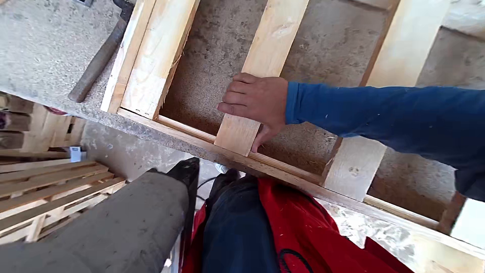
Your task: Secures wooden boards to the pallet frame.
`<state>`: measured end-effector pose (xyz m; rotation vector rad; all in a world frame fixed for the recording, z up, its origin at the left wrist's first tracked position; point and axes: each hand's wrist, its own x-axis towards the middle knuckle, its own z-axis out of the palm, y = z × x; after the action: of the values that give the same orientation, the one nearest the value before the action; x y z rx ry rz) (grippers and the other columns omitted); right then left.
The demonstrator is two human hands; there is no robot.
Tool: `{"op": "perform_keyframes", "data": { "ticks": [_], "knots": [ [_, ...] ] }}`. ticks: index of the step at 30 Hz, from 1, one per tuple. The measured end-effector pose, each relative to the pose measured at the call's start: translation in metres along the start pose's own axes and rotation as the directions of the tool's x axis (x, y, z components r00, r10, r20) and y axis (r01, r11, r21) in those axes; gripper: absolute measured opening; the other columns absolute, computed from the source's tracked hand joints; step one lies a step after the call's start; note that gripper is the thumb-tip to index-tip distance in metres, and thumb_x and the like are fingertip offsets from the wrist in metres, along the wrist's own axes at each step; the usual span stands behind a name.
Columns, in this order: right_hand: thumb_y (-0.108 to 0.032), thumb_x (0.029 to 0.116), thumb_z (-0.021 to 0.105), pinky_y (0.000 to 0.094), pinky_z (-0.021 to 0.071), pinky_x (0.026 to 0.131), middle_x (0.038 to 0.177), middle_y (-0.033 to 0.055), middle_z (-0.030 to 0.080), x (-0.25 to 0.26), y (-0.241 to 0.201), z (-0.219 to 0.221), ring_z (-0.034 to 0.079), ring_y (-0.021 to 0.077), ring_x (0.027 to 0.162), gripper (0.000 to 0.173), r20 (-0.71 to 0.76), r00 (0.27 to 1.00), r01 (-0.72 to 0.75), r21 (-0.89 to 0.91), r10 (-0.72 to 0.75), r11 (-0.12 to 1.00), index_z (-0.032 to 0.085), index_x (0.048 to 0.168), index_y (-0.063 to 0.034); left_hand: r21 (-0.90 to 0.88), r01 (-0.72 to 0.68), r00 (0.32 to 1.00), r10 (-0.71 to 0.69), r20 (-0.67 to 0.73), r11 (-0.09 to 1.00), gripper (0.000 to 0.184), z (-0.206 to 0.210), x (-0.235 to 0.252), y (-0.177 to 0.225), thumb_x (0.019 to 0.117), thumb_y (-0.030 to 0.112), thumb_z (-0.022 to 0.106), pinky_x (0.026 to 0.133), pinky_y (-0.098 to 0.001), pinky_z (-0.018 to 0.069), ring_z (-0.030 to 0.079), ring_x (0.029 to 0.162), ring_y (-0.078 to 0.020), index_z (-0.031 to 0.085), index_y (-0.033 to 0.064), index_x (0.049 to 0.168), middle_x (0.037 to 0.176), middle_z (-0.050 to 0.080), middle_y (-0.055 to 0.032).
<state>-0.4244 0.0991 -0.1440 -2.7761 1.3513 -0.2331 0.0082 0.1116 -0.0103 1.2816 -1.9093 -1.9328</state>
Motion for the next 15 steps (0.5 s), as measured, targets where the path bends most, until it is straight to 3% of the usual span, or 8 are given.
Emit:
{"op": "perform_keyframes", "data": {
  "ticks": [2, 6, 15],
  "knots": [
    [-0.1, 0.0611, 0.048, 0.0571, 0.0381, 0.112, 0.129, 0.0168, 0.063, 0.0, 0.001, 0.001, 0.058, 0.0394, 0.121, 0.13, -0.015, 1.0, 0.009, -0.008, -0.009, 1.0, 0.05, 0.146, -0.0024, -0.01, -0.01, 0.999, 0.01, 0.045, 1.0, 0.026, 0.009, 0.012, 0.013, 0.1054, 0.034, 0.057, 0.076, -0.0278, 0.0575, 0.069, 0.081, -0.0075, 0.069, 0.0205, 0.123, 0.1, 0.074, 0.0039],
    [-0.098, 0.0577, 0.057, 0.0573, 0.037, 0.112, 0.125, 0.0153, 0.064, -0.001, 0.004, 0.004, 0.059, 0.0381, 0.12, 0.127, -0.059, 0.998, 0.018, 0.038, -0.016, 0.999, 0.054, 0.14, -0.0022, 0.021, 0.04, 0.994, -0.042, 0.102, 0.999, 0.022, 0.027, 0.023, 0.032, 0.1078, 0.04, 0.05, 0.076, -0.0173, 0.0545, 0.065, 0.081, 0.0049, 0.07, 0.0333, 0.117, 0.096, 0.071, 0.0169],
    [-0.096, 0.0565, 0.062, 0.0553, 0.0371, 0.109, 0.121, 0.0159, 0.063, -0.002, 0.008, 0.007, 0.058, 0.0377, 0.115, 0.122, -0.111, 0.993, 0.039, 0.076, -0.03, 0.996, 0.057, 0.131, 0.0005, 0.112, 0.109, 0.987, -0.12, 0.102, 0.988, 0.022, 0.039, 0.037, 0.054, 0.1081, 0.038, 0.05, 0.076, -0.014, 0.0536, 0.065, 0.083, 0.007, 0.069, 0.0359, 0.119, 0.1, 0.071, 0.0189]
  ]
}}
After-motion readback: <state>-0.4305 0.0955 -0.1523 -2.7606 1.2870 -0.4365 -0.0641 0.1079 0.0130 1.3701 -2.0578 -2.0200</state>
